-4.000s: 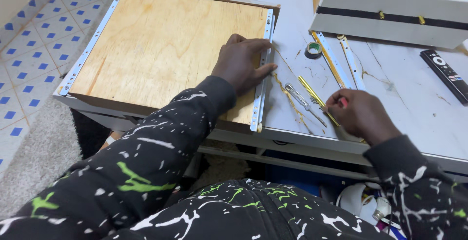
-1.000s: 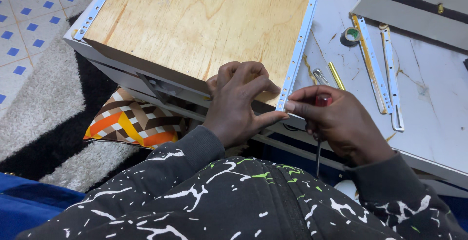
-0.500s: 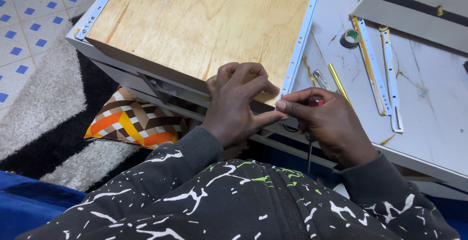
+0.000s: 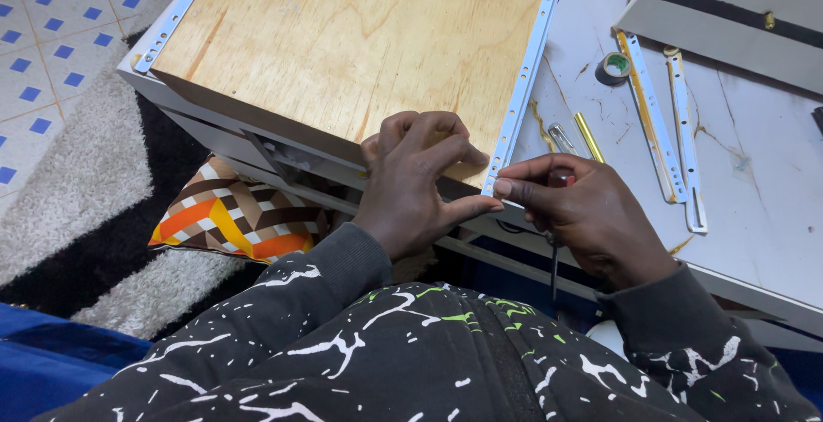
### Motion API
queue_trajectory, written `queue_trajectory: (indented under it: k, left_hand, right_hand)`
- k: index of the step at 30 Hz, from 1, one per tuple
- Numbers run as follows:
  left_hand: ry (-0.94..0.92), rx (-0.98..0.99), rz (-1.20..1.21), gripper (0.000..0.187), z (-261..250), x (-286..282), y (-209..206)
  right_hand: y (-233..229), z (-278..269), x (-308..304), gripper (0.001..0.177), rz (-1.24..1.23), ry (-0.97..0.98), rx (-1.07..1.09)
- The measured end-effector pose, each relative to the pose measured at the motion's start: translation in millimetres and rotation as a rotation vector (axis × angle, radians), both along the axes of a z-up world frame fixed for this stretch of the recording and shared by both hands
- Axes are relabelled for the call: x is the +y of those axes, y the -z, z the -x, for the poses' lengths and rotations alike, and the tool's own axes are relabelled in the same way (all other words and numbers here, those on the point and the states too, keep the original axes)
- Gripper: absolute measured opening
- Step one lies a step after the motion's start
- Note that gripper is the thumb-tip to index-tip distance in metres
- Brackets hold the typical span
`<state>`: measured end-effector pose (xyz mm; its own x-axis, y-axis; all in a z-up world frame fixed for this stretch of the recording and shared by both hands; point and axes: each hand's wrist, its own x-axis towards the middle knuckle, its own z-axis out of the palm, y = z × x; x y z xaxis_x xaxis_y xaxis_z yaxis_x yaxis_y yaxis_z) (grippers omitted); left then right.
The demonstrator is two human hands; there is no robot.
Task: The person attaches metal drawer slides to a wooden drawer panel using a screwdriver. They position the slides, insert screws, and tighten them to secure the hardware to the drawer.
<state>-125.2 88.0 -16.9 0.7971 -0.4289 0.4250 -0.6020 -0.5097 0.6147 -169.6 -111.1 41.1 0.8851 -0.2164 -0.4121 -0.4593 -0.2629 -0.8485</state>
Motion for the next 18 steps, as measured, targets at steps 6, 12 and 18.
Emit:
queue_trajectory:
  k: [6, 12, 18]
  left_hand:
    - [-0.006, 0.003, -0.011, 0.050, 0.5, 0.2, -1.2]
    - [0.006, 0.000, -0.008, 0.050, -0.7, -0.3, -0.8]
    - [-0.013, 0.016, -0.001, 0.050, -0.9, 0.5, -0.1]
  right_hand:
    - [-2.4, 0.6, 5.3, 0.023, 0.056, -0.010, 0.007]
    - [-5.9, 0.0, 10.8, 0.020, 0.137, -0.024, 0.017]
    - [1.8, -5.2, 6.6, 0.018, -0.009, -0.020, -0.004]
